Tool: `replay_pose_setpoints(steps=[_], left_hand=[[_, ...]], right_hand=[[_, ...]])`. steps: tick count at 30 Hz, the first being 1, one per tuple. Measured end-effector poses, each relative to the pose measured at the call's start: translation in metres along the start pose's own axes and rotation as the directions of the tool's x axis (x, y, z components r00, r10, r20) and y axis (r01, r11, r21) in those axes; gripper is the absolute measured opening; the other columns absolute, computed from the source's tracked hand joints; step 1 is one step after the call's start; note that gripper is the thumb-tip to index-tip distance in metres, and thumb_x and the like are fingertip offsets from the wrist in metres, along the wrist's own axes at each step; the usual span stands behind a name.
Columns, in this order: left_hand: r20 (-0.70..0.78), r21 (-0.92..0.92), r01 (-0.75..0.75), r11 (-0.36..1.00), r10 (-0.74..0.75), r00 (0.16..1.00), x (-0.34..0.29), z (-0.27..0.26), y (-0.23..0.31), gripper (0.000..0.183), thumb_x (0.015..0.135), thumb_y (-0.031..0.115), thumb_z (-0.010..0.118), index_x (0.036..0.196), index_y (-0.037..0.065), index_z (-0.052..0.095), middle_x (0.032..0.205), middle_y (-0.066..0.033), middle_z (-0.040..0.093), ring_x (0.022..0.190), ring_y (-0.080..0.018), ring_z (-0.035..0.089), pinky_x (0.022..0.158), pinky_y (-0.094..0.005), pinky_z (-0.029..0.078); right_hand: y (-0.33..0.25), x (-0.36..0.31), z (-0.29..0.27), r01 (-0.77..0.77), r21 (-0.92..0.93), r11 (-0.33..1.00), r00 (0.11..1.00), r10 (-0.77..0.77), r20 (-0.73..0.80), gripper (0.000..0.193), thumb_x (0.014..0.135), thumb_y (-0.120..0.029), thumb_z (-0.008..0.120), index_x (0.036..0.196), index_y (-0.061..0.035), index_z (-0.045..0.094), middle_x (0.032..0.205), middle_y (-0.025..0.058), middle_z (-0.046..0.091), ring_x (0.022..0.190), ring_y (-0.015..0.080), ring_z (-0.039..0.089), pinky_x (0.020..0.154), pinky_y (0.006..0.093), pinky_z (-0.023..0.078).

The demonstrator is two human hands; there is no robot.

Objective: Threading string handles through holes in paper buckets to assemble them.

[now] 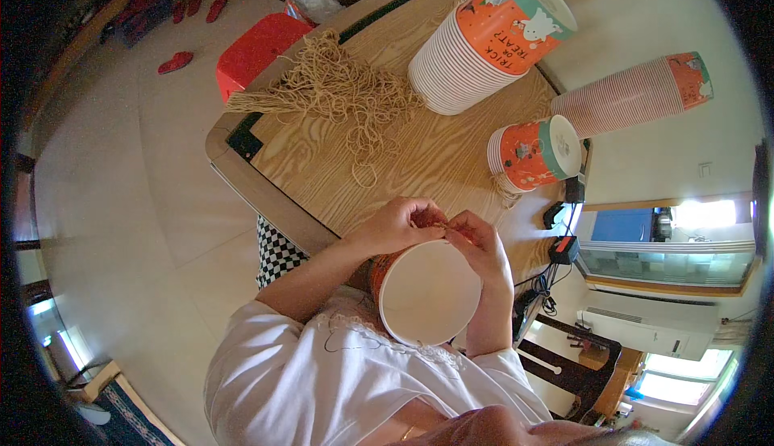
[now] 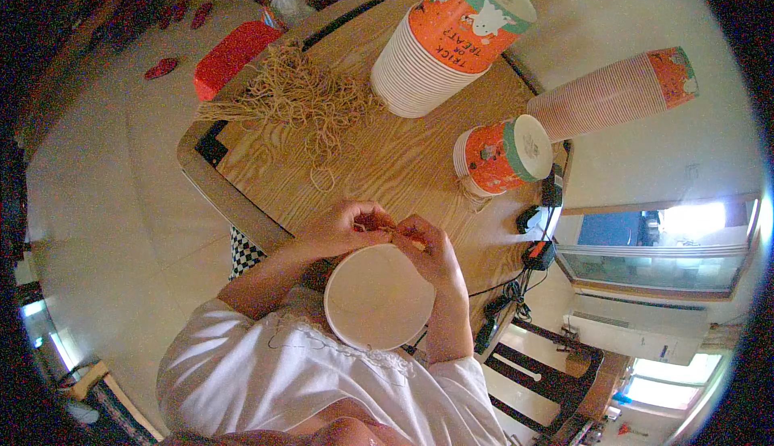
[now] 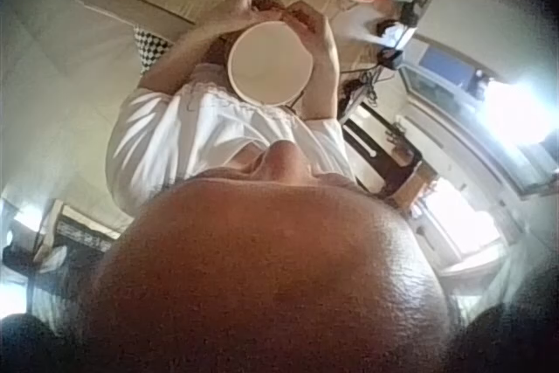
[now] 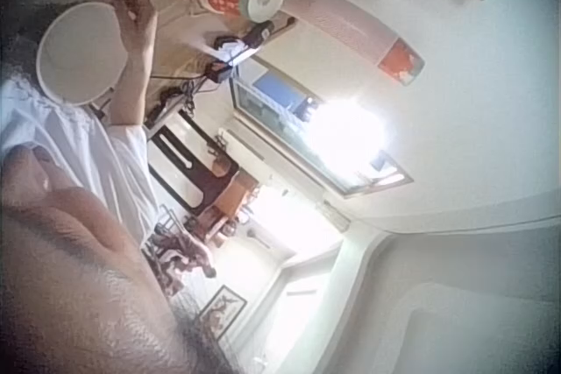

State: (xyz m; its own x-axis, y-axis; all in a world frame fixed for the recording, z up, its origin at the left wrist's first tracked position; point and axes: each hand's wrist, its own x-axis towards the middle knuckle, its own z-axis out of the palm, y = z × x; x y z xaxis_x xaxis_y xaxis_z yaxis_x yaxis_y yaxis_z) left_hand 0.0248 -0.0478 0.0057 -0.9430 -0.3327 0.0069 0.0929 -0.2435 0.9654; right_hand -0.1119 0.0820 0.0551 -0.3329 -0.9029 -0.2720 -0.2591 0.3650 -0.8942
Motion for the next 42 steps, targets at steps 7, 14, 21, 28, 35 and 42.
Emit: replay_pose_setpoints(steps=[7, 14, 21, 28, 35, 42], left_hand=[[-0.020, 0.058, 0.032, 0.998, -0.031, 0.999, -0.001, 0.001, -0.002, 0.019, 0.075, 0.014, 0.065, 0.087, 0.000, 0.061, 0.078, -0.0071, 0.064, 0.071, -0.0115, 0.059, 0.066, -0.0265, 0.048], [-0.035, -0.036, 0.000, 0.999, -0.002, 0.999, -0.002, -0.001, -0.010, 0.016, 0.076, 0.012, 0.064, 0.085, 0.000, 0.060, 0.075, -0.0062, 0.063, 0.070, -0.0099, 0.057, 0.064, -0.0257, 0.048], [-0.023, -0.032, 0.033, 0.999, -0.033, 0.999, -0.004, 0.001, 0.007, 0.017, 0.076, 0.012, 0.065, 0.087, 0.001, 0.060, 0.076, -0.0051, 0.062, 0.071, -0.0094, 0.057, 0.065, -0.0249, 0.047], [-0.056, 0.036, 0.033, 0.999, -0.031, 0.998, -0.002, 0.003, 0.000, 0.015, 0.079, 0.012, 0.061, 0.088, 0.001, 0.061, 0.080, -0.0046, 0.063, 0.072, -0.0088, 0.057, 0.065, -0.0243, 0.047], [-0.081, -0.142, 0.160, 0.977, -0.173, 0.982, -0.001, -0.004, -0.012, 0.014, 0.081, 0.013, 0.059, 0.089, 0.001, 0.062, 0.080, -0.0030, 0.063, 0.073, -0.0098, 0.059, 0.068, -0.0239, 0.047], [-0.047, 0.018, 0.046, 0.999, -0.046, 0.998, -0.002, -0.004, -0.008, 0.018, 0.079, 0.015, 0.064, 0.089, 0.001, 0.062, 0.081, -0.0057, 0.065, 0.074, -0.0115, 0.060, 0.069, -0.0253, 0.048]], right_hand=[[0.001, -0.003, 0.000, 0.002, 0.046, 0.999, 1.000, -0.002, 0.000, 0.006, 0.082, -0.005, 0.058, 0.084, -0.0016, 0.054, 0.077, -0.0001, 0.057, 0.072, 0.0056, 0.051, 0.064, 0.0193, 0.041], [0.000, -0.004, 0.000, 0.019, -0.008, 1.000, 1.000, -0.019, -0.003, 0.005, 0.083, -0.005, 0.057, 0.083, -0.0016, 0.054, 0.075, -0.0003, 0.057, 0.071, 0.0056, 0.051, 0.063, 0.0193, 0.041], [0.002, -0.004, -0.001, 0.049, -0.018, 0.999, 0.999, -0.049, 0.010, 0.005, 0.083, -0.005, 0.057, 0.083, -0.0018, 0.053, 0.075, -0.0009, 0.056, 0.071, 0.0051, 0.051, 0.063, 0.0191, 0.040], [-0.005, 0.003, -0.001, -0.016, -0.082, 0.996, 1.000, 0.015, -0.009, 0.006, 0.082, -0.007, 0.058, 0.083, -0.0008, 0.056, 0.077, 0.0009, 0.058, 0.074, 0.0067, 0.053, 0.066, 0.0207, 0.042], [-0.003, 0.005, -0.003, -0.039, -0.044, 0.998, 0.999, 0.040, 0.033, 0.005, 0.080, -0.004, 0.057, 0.083, -0.0003, 0.057, 0.077, 0.0024, 0.059, 0.074, 0.0086, 0.054, 0.068, 0.0217, 0.044], [0.004, 0.006, -0.002, -0.032, 0.022, 0.999, 0.999, 0.031, 0.023, 0.004, 0.081, -0.005, 0.058, 0.083, -0.0012, 0.057, 0.076, 0.0016, 0.058, 0.072, 0.0076, 0.053, 0.066, 0.0206, 0.042]])
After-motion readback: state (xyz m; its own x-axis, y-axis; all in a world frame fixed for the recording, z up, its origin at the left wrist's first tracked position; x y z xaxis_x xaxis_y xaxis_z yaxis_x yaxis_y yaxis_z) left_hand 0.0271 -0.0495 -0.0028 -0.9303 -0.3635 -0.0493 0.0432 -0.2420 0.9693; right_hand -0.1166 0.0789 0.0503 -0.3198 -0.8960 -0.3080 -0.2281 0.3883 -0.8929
